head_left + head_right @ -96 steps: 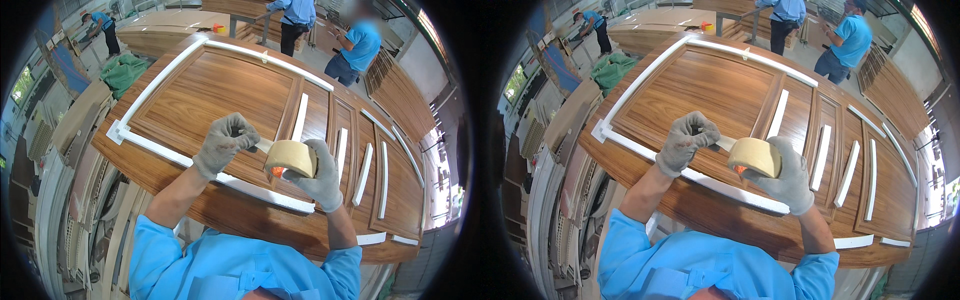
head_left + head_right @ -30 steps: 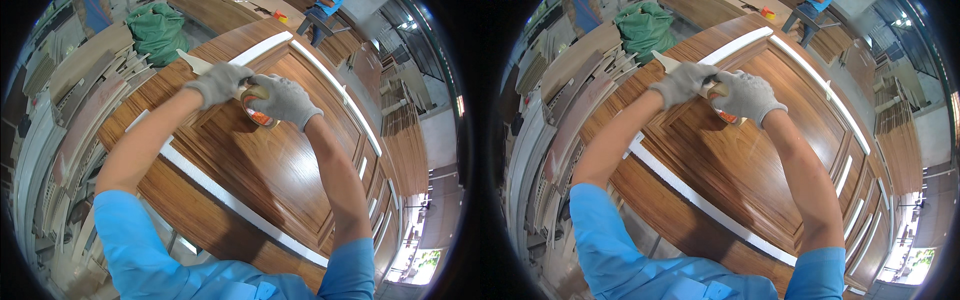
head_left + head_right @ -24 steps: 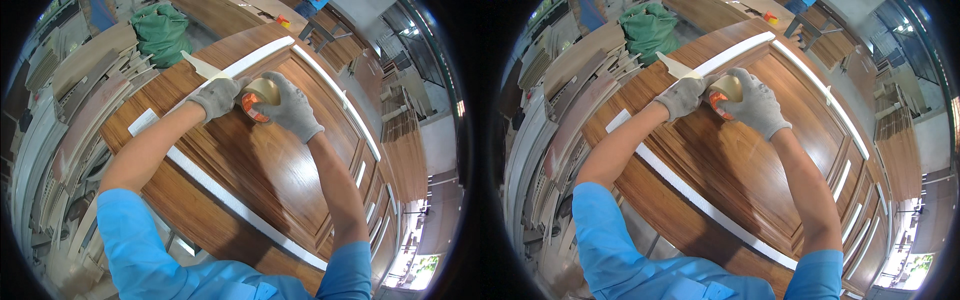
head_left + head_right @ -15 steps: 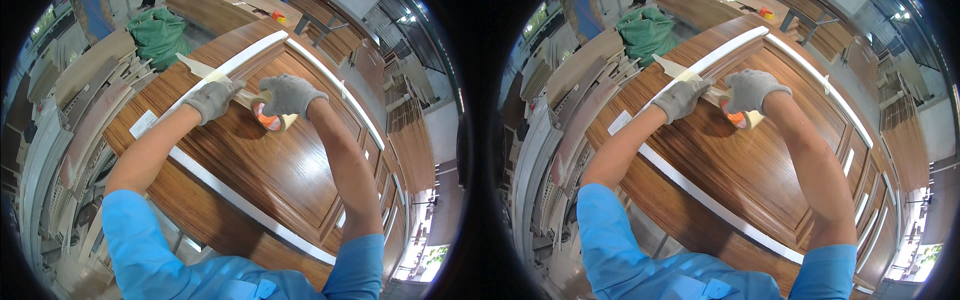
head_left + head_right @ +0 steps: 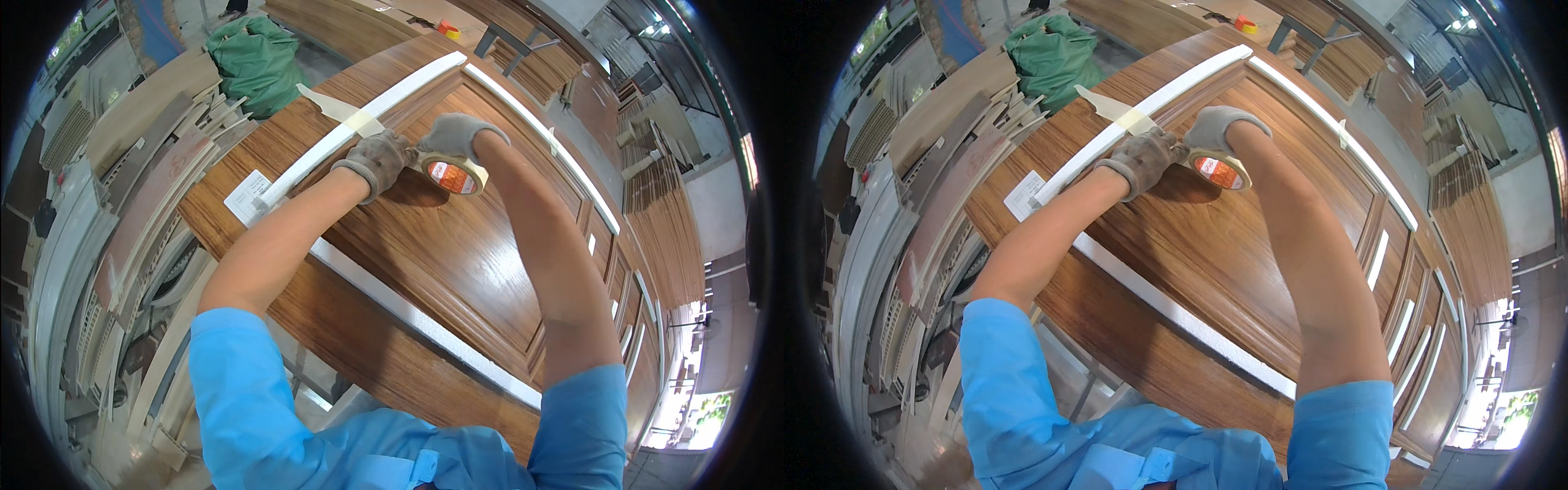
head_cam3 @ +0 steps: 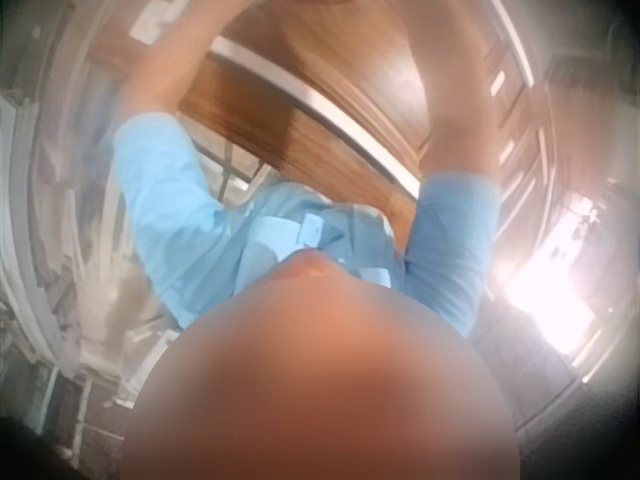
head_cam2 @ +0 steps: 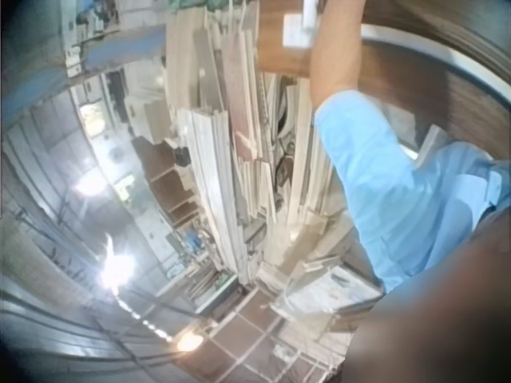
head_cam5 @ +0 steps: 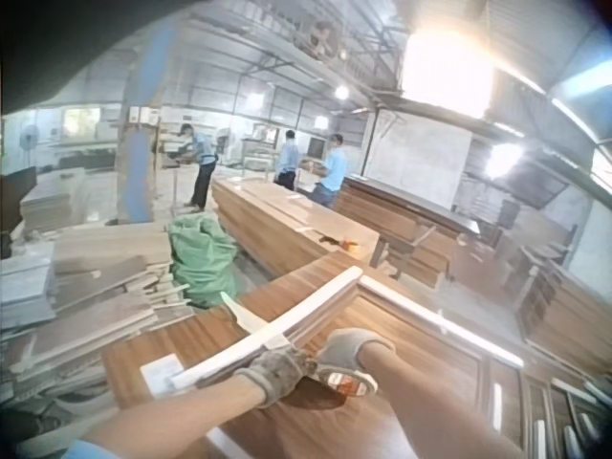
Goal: The person retrieves white foam corner protectors and places them along the edges of a wooden door panel on a workbench. They then use masking tape to secure the foam pieces in place.
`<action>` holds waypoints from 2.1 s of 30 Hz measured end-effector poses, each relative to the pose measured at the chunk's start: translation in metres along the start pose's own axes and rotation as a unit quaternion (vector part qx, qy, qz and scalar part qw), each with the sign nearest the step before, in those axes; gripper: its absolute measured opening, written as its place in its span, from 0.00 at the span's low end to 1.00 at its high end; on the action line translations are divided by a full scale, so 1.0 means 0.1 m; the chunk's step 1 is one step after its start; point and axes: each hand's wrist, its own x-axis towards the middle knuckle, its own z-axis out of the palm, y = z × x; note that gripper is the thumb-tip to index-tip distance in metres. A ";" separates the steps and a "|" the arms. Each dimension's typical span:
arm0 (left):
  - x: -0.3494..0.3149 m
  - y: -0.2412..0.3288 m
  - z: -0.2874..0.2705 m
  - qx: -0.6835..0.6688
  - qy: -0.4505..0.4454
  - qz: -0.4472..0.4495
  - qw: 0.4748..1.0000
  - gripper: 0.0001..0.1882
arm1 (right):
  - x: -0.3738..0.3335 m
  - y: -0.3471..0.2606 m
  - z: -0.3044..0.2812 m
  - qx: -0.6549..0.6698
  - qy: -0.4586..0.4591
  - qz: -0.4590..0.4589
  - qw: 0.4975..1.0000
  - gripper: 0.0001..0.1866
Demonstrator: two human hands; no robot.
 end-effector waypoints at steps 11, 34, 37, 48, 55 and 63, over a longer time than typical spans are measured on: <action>0.10 0.02 0.23 -0.065 0.055 -0.060 0.995 0.23 | 0.12 -0.24 -0.10 0.086 -0.128 0.155 0.976 0.23; 0.02 -0.20 0.00 -0.182 0.046 -0.080 0.979 0.21 | -2.08 -0.47 0.38 0.069 0.409 -0.009 0.910 0.07; -0.07 -0.70 -0.10 -0.117 0.225 -0.150 0.956 0.31 | -2.34 -0.28 0.42 0.145 0.413 0.047 0.898 0.08; -0.24 -1.15 0.01 -0.095 0.104 -0.269 0.953 0.40 | -2.39 -0.11 0.64 0.389 0.353 0.039 0.850 0.06; -0.75 0.17 -0.35 -0.635 0.091 0.096 0.761 0.29 | -2.31 -0.20 0.67 0.454 0.322 -0.062 0.829 0.08; -1.66 0.93 -0.63 -0.709 0.090 -0.011 0.700 0.16 | -2.46 -0.53 0.64 0.499 0.106 -0.088 0.855 0.54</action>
